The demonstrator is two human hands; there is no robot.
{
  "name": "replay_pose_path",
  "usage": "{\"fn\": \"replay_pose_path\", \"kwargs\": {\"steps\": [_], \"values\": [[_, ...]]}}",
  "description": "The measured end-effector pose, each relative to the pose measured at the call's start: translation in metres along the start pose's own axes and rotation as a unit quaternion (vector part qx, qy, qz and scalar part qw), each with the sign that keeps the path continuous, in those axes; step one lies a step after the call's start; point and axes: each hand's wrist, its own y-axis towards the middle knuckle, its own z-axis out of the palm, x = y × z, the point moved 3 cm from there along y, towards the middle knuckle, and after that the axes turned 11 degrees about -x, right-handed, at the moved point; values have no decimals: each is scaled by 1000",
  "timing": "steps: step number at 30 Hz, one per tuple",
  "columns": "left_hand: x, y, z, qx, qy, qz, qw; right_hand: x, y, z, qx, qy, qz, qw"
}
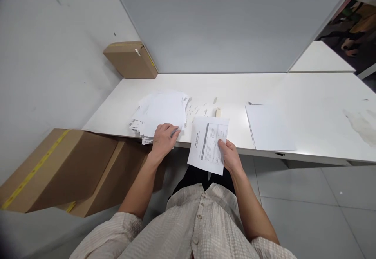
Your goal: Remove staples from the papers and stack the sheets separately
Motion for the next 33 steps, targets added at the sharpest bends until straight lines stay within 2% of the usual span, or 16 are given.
{"fn": "replay_pose_path", "kwargs": {"steps": [3, 6, 11, 15, 19, 22, 25, 28, 31, 33], "values": [[3, 4, -1, 9, -62, -21, 998, 0, 0, 1, 1, -4, -1, 1000], [7, 8, -3, -3, -128, -77, 989, -1, 0, 4, 10, -7, -2, 1000], [14, 10, -4, -42, -227, -202, 952, -1, -1, 6, 18, -12, 4, 1000], [17, 13, -9, -47, -272, -236, 932, -1, -2, 5, 18, -12, 5, 1000], [8, 12, -25, -80, -287, -200, 933, -3, -2, 7, 22, 7, 25, 999], [-19, 0, -34, -82, -284, -124, 947, -7, 0, 10, 29, 29, 44, 998], [-56, -21, -29, -24, -303, -58, 951, -12, 3, 15, 24, 50, 55, 997], [-88, -46, -15, 35, -318, -13, 947, -17, 4, 18, 25, 64, 58, 996], [-104, -63, -3, 84, -334, 27, 938, -19, 3, 18, 37, 49, 39, 997], [-106, -67, 2, 114, -352, 50, 928, -18, 1, 14, 43, 31, 14, 998]]}}
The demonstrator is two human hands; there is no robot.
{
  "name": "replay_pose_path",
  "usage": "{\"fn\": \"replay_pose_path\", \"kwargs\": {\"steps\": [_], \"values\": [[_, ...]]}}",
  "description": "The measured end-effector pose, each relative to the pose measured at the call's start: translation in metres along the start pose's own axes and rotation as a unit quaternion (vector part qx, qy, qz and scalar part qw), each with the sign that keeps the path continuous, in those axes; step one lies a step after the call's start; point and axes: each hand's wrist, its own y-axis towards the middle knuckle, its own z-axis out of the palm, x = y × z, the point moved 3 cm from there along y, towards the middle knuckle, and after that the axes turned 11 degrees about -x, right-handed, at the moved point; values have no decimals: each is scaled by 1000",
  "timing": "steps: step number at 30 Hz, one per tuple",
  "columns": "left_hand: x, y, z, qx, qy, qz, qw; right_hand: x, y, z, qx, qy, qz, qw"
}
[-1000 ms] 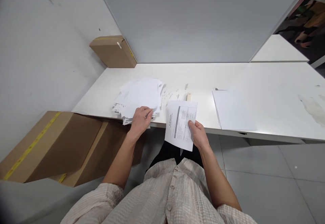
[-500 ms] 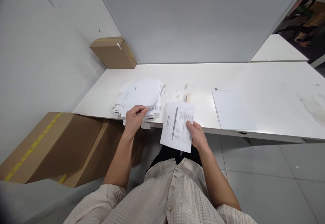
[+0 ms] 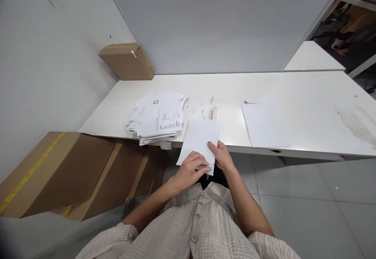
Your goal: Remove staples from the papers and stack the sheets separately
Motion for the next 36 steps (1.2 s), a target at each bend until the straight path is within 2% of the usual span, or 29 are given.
{"fn": "replay_pose_path", "kwargs": {"steps": [2, 5, 7, 9, 11, 13, 16, 19, 24, 28, 32, 36], "values": [[7, 2, -4, -17, -2, -12, 1000, 4, -3, -6, 0, -19, -19, 1000], [26, 13, -21, -140, 21, -97, 985, 14, -9, -17, 1, -63, -43, 997], [40, 23, -29, -199, -15, -170, 965, 24, -15, -22, 13, -104, -66, 992], [48, 36, -31, -207, -106, -231, 945, 36, -20, -25, 26, -143, -93, 985], [47, 49, -33, -193, -200, -260, 925, 49, -23, -25, 36, -174, -126, 976], [38, 63, -37, -195, -245, -253, 915, 64, -22, -23, 38, -185, -170, 967], [19, 78, -48, -250, -242, -198, 916, 87, -16, -18, 26, -175, -245, 953], [9, 88, -51, -273, -246, -146, 918, 97, -2, -14, 15, -164, -286, 944], [23, 91, -36, -235, -272, -157, 920, 81, 25, -15, 15, -132, -256, 957], [32, 91, -31, -235, -258, -155, 924, 72, 29, -16, 10, -133, -251, 959], [29, 93, -34, -241, -225, -151, 932, 75, 28, -14, 2, -145, -253, 957], [22, 96, -38, -246, -219, -169, 929, 81, 22, -15, -34, -196, -259, 945]]}}
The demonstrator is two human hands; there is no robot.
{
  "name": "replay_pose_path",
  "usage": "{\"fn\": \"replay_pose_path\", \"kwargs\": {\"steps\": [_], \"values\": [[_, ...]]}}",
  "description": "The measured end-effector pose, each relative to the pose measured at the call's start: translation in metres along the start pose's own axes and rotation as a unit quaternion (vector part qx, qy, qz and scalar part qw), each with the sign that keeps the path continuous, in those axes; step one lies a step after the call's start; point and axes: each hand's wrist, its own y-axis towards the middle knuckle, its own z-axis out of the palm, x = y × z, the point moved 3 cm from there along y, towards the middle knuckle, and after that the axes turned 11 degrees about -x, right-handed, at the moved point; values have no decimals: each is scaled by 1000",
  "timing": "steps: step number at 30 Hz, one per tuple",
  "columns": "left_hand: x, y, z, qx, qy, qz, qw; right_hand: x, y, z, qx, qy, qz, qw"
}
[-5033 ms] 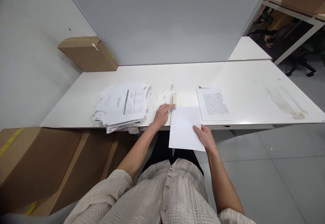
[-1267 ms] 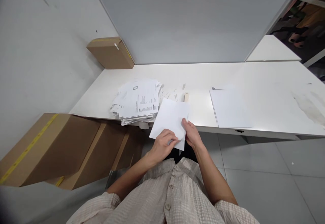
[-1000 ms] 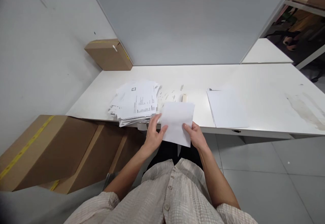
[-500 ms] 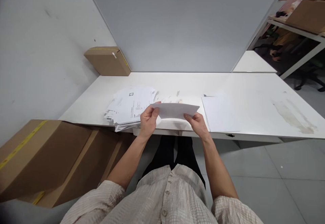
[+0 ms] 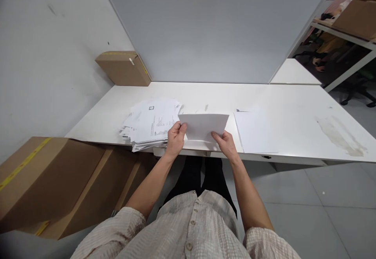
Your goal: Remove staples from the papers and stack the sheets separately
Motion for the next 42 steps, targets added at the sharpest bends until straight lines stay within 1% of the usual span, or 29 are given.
{"fn": "replay_pose_path", "kwargs": {"steps": [2, 4, 7, 10, 13, 16, 22, 33, 38, 40, 42], "values": [[-1, 0, -1, -7, -9, -16, 1000, 5, -6, -6, -9, -41, -5, 999], [5, -2, -1, 4, -26, -50, 998, 8, -16, -14, -3, -76, 13, 997], [28, -11, 2, 52, -59, -131, 988, 1, -36, -27, 26, -96, 75, 992], [53, -25, 7, 90, -95, -203, 970, -12, -55, -36, 38, -81, 129, 988], [63, -37, 11, 106, -121, -236, 958, -24, -67, -41, 26, -65, 158, 985], [59, -41, 13, 109, -118, -235, 959, -30, -70, -43, 10, -61, 166, 984], [52, -40, 11, 106, -112, -219, 963, -32, -69, -44, 4, -58, 155, 986], [50, -38, 9, 98, -115, -242, 958, -35, -68, -43, -2, -61, 150, 987], [60, -38, 10, 109, -115, -248, 956, -37, -69, -42, 1, -51, 163, 985], [68, -38, 8, 121, -71, -235, 962, -37, -71, -43, 16, -39, 187, 981], [76, -37, 5, 119, -7, -198, 973, -39, -75, -45, 30, -26, 227, 973]]}}
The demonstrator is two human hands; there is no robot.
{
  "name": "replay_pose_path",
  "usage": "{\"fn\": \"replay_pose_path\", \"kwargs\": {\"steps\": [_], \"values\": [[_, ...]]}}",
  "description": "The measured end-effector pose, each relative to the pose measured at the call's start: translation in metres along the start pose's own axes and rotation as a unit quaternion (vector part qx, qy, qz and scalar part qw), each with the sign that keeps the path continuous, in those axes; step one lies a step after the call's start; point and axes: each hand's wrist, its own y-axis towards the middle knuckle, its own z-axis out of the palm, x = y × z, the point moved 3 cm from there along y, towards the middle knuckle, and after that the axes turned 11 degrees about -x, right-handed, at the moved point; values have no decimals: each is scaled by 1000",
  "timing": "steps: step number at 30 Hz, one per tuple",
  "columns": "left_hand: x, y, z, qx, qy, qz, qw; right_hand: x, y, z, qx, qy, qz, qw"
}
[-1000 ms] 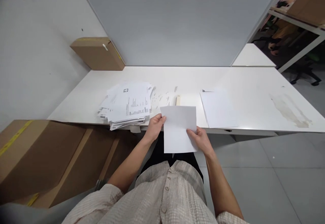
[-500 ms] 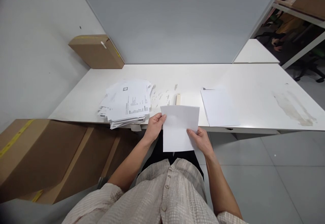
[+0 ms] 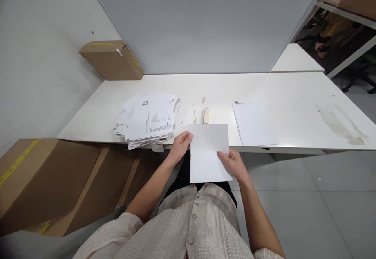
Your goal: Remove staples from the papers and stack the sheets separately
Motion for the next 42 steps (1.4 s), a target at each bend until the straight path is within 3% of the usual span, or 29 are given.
{"fn": "replay_pose_path", "kwargs": {"steps": [5, 10, 13, 19, 36, 39, 42], "values": [[1, 6, -5, -42, 170, 124, 977, -14, -6, -9, -28, 37, 98, 994], [-9, 22, 6, -35, 284, 269, 920, -20, 0, -12, -72, 64, 115, 989], [-9, 36, 18, -23, 303, 314, 899, -21, 8, -14, -87, 66, 116, 987], [4, 54, 32, 1, 337, 336, 880, -15, 20, -21, -114, 49, 106, 987], [9, 53, 34, -4, 405, 353, 843, -10, 19, -23, -78, 16, 78, 994], [8, 52, 33, -1, 396, 361, 844, 1, 16, -34, -101, -5, 44, 994], [7, 50, 32, -2, 375, 367, 852, 17, 19, -63, -145, -30, 8, 989]]}}
